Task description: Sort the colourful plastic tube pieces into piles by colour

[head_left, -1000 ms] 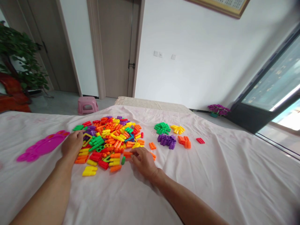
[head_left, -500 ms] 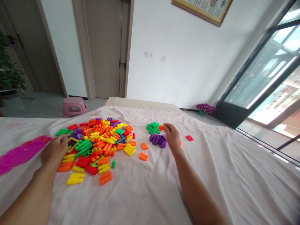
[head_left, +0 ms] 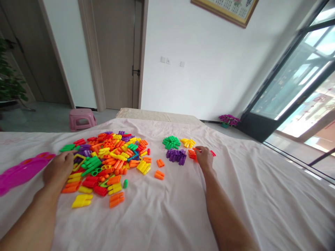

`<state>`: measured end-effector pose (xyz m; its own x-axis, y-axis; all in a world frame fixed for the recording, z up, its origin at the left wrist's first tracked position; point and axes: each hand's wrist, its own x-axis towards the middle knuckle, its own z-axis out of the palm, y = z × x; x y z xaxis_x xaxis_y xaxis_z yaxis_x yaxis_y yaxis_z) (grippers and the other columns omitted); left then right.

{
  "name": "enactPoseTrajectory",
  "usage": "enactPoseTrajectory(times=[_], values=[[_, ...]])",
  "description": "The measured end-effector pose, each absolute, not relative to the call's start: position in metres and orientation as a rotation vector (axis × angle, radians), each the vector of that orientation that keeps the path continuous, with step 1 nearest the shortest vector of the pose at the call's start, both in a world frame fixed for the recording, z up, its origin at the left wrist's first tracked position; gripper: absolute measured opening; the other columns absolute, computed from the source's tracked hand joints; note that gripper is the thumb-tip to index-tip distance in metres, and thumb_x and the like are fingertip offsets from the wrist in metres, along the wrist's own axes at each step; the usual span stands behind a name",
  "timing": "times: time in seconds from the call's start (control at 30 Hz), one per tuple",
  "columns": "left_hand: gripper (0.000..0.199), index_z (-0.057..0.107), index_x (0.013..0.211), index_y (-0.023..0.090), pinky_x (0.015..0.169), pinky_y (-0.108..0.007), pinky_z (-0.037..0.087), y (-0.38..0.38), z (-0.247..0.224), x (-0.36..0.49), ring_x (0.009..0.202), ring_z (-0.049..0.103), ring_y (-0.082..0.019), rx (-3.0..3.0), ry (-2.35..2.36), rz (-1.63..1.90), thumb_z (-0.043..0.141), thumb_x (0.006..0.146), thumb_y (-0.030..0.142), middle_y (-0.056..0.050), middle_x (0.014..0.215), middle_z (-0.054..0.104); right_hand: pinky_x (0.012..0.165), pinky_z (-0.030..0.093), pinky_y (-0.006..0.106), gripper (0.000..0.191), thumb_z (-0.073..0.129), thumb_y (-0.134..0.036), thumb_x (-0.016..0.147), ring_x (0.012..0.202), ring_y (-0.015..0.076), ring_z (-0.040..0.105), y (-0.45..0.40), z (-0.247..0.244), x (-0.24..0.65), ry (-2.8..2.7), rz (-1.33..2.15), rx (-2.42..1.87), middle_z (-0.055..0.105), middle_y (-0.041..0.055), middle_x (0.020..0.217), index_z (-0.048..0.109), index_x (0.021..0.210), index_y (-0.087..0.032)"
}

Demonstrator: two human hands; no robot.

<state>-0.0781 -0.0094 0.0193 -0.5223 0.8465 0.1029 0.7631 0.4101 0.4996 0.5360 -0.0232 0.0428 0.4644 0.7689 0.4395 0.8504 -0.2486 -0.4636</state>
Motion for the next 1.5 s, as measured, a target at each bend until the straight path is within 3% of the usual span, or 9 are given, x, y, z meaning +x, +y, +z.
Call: enactPoseTrajectory(times=[0.17,0.33,0.5,0.83,0.97,1.2,1.5], values=[[0.053,0.066,0.129,0.028,0.070,-0.034,0.048,-0.009,0.018,-0.078,0.096,0.066,-0.029,1.444,2.488,0.791,0.028,0.096,0.047,-0.010,0.124,0.069,0.079,0.046,0.033,0.032,0.056,-0.024,0.081,0.100,0.0248,0.062,-0.028,0.045,0.531,-1.370,-0.241,-2.152,0.069,0.0065,0.114,0.077,0.104,-0.027],[0.052,0.065,0.128,0.028,0.071,-0.035,0.046,-0.009,0.018,-0.078,0.100,0.065,-0.030,1.442,2.477,0.805,0.029,0.096,0.046,-0.010,0.126,0.069,0.077,0.048,0.031,0.031,0.050,-0.021,0.078,0.086,0.0198,0.063,-0.026,0.064,0.503,-1.386,-0.203,-1.786,0.071,0.0060,0.102,0.076,0.096,-0.021],[0.051,0.066,0.128,0.028,0.072,-0.035,0.046,-0.010,0.019,-0.077,0.101,0.065,-0.030,1.429,2.471,0.821,0.030,0.096,0.045,-0.009,0.127,0.068,0.069,0.047,0.026,0.024,0.055,-0.024,0.082,0.075,0.0157,0.064,-0.040,0.092,0.440,-1.852,0.195,-1.435,0.073,0.0036,0.087,0.075,0.092,-0.019],[0.051,0.067,0.126,0.028,0.065,-0.032,0.044,-0.007,0.013,-0.082,0.094,0.065,-0.028,1.456,2.482,0.833,0.029,0.096,0.043,-0.010,0.123,0.070,0.057,0.036,0.023,0.023,0.078,-0.034,0.071,0.071,0.0150,0.065,-0.069,0.085,0.370,-2.416,0.621,-1.628,0.075,0.0004,0.085,0.078,0.090,-0.022],[0.051,0.067,0.126,0.027,0.063,-0.030,0.043,-0.007,0.011,-0.081,0.092,0.065,-0.027,1.471,2.470,0.863,0.029,0.097,0.044,-0.010,0.122,0.070,0.060,0.041,0.022,0.018,0.068,-0.035,0.084,0.073,0.0150,0.066,-0.067,0.078,0.365,-2.363,0.837,-1.488,0.075,0.0000,0.084,0.077,0.090,-0.021],[0.050,0.067,0.126,0.027,0.063,-0.030,0.042,-0.009,0.013,-0.079,0.093,0.065,-0.027,1.438,2.473,0.874,0.030,0.096,0.043,-0.009,0.122,0.070,0.087,0.046,0.029,0.026,0.053,-0.016,0.093,0.106,0.0204,0.064,-0.060,0.068,0.367,-2.077,0.166,-1.667,0.072,0.0077,0.113,0.073,0.110,-0.021],[0.049,0.066,0.127,0.027,0.072,-0.034,0.045,-0.011,0.019,-0.077,0.097,0.065,-0.028,1.433,2.449,0.859,0.031,0.097,0.043,-0.010,0.124,0.069,0.095,0.043,0.032,0.027,0.057,-0.023,0.096,0.107,0.0204,0.059,-0.058,0.066,0.313,-2.395,0.181,-1.261,0.071,0.0073,0.116,0.068,0.121,-0.021]])
